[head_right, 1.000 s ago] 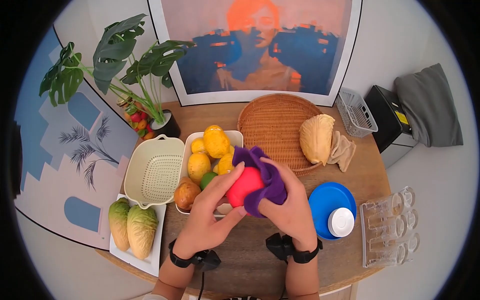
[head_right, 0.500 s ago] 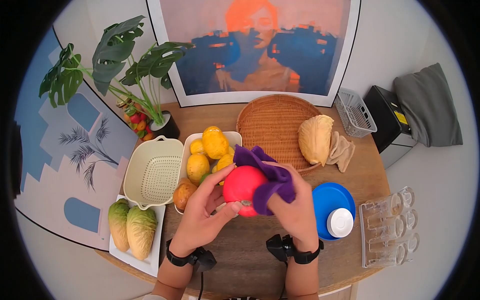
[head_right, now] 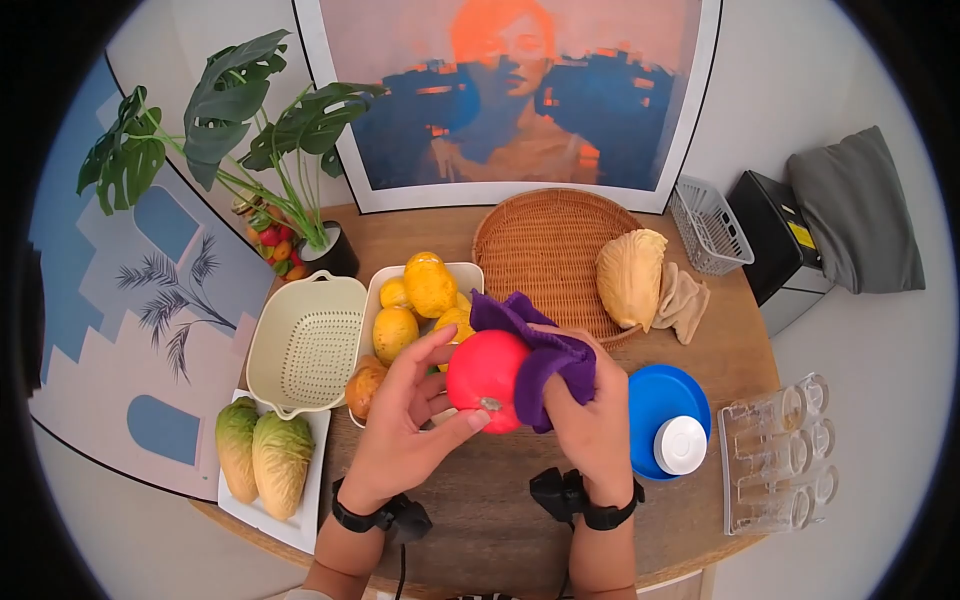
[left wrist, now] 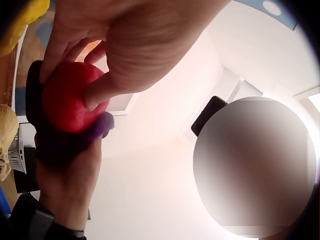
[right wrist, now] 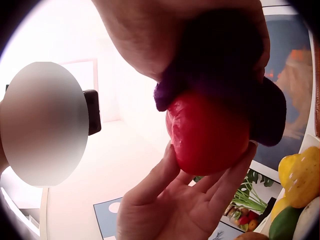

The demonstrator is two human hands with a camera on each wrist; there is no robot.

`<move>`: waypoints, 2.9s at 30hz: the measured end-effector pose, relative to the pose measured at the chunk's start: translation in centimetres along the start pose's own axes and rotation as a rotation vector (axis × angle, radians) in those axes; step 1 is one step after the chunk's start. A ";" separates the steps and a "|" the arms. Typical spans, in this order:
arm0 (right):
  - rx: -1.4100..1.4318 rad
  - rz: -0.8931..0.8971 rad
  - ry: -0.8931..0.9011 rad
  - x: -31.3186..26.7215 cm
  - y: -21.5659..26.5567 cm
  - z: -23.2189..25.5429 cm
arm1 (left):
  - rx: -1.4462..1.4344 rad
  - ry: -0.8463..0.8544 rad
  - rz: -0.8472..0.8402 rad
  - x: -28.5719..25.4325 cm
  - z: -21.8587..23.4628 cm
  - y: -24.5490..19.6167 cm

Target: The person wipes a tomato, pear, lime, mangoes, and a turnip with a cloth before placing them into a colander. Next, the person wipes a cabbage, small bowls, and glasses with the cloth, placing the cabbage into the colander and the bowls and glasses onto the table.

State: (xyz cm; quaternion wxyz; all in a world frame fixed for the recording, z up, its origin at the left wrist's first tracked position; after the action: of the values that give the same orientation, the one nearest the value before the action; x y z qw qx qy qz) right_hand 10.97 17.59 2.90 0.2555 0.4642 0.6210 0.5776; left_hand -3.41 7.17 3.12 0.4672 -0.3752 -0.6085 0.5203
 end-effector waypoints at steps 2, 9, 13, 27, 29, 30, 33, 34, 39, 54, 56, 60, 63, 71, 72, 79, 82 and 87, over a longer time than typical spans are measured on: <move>-0.175 0.150 0.089 0.1 1.4 -1.4 | 0.005 -0.001 -0.024 0.2 -0.1 0.7; -0.456 0.170 0.026 -0.2 1.5 -1.7 | 0.590 -0.147 -0.242 0.2 2.2 -1.5; -0.371 0.200 -0.004 -0.4 1.3 -1.6 | 0.779 -0.362 -0.288 -0.4 6.2 -3.4; -0.229 0.119 -0.075 -0.2 0.7 -1.1 | 1.376 -0.713 0.067 -2.9 16.7 -1.4; -0.222 0.106 -0.077 -0.1 0.6 -0.7 | 1.061 -0.422 0.061 -2.1 14.4 -1.3; -0.215 0.095 -0.080 -0.1 0.5 -0.6 | 1.060 -0.421 0.062 -2.2 13.9 -1.7; -0.195 0.086 -0.084 -0.2 0.6 -0.5 | 1.054 -0.073 0.088 -1.8 10.7 -1.1; -0.195 0.086 -0.086 -0.2 0.5 -0.5 | 1.054 -0.071 0.087 -1.7 10.6 -1.0; -0.198 0.115 -0.059 0.0 0.6 -0.8 | 1.166 0.030 0.248 -1.2 10.6 0.8; -0.224 0.238 0.280 -0.2 0.7 -4.2 | 0.175 -0.071 -0.067 0.5 1.5 0.6; -0.152 0.213 0.240 0.1 0.2 -3.7 | 0.321 -0.111 -0.160 0.3 1.3 0.2; -0.012 0.113 0.203 0.4 -0.4 -2.9 | 0.301 0.021 -0.165 0.3 0.7 -0.5; -0.037 0.114 0.110 0.2 -0.1 -2.1 | 0.245 0.027 -0.126 0.2 0.6 -0.5; 0.091 0.075 0.083 0.3 0.6 -2.0 | 0.146 0.031 -0.119 0.3 0.0 -0.5; 0.065 0.112 0.117 0.2 1.0 -2.9 | 0.201 0.008 -0.160 0.4 0.3 -0.6; 0.029 0.201 0.088 0.0 0.8 -2.4 | 0.328 -0.001 -0.171 0.5 0.7 -1.0; 0.114 0.161 -0.011 0.2 0.0 -0.7 | 0.237 0.065 -0.163 0.3 0.1 -1.2; 0.181 0.107 0.004 0.3 0.1 -1.5 | 0.214 0.069 -0.209 0.3 -0.1 -1.2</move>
State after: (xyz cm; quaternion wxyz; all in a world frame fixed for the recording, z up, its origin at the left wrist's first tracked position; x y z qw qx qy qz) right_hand 9.60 17.09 3.33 0.1803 0.5167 0.6455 0.5328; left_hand -3.38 7.22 4.34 0.5767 -0.2759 -0.5688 0.5174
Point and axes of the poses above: each hand's wrist, its own x-axis towards the middle knuckle, its own z-axis out of the back of the hand, y = z × x, the point moved 7 cm from there along x, towards the middle knuckle, and after that the axes turned 9 degrees about x, right-handed, at the moved point
